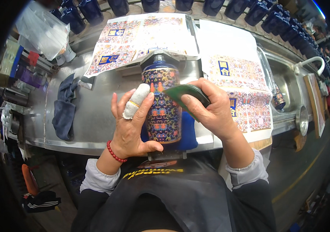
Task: The person applies decorative stickers to a blue ceramic bottle, smoothing them with a green tool and rotating the bottle to cover different sides. The person then places the finished bottle aside and picks up a new bottle to repeat the process.
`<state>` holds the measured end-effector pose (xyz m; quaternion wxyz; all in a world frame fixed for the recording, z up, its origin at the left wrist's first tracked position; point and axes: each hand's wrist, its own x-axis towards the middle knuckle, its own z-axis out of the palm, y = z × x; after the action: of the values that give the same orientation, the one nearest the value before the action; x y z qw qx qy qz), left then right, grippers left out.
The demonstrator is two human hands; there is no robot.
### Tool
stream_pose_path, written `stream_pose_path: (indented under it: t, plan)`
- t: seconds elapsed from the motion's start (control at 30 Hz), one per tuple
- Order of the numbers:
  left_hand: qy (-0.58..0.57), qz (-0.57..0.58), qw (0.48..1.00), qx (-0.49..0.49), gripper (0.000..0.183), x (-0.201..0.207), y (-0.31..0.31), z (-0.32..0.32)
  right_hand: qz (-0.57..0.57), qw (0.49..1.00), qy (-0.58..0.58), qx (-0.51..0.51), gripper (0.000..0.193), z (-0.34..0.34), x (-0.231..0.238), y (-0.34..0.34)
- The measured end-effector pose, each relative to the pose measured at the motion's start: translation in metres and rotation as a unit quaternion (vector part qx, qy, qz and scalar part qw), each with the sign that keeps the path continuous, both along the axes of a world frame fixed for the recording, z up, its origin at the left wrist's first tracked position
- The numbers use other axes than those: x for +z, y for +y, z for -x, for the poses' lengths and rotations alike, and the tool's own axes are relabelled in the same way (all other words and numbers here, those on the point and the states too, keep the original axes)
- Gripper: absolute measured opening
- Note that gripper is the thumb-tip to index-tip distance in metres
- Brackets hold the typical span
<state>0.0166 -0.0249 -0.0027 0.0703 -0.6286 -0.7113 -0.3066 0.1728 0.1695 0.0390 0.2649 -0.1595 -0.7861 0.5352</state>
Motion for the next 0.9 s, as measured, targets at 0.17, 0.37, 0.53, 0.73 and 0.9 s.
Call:
stream_pose_path:
  t: [0.17,0.37,0.53,0.73,0.9]
  plan:
    - [0.008,-0.008,1.0,-0.004,0.105,0.001,0.001,0.004,-0.015,0.999,-0.051,-0.004,0.021,-0.003,-0.001,0.002]
    - [0.007,-0.037,0.999,-0.017,0.101,-0.002,0.002,0.005,0.02,0.998,-0.053,-0.014,0.024,-0.001,0.001,-0.001]
    - [-0.017,-0.069,0.997,-0.034,0.103,-0.004,0.005,0.012,0.008,1.0,-0.023,-0.017,0.018,0.0,-0.001,-0.001]
    - [-0.016,-0.052,0.998,0.016,0.102,-0.005,0.011,0.01,0.055,0.997,-0.053,-0.014,0.025,-0.001,0.002,-0.001]
    - [0.017,-0.046,0.999,0.013,0.099,-0.004,0.01,0.008,0.041,0.997,-0.06,-0.016,0.025,-0.001,0.0,0.001]
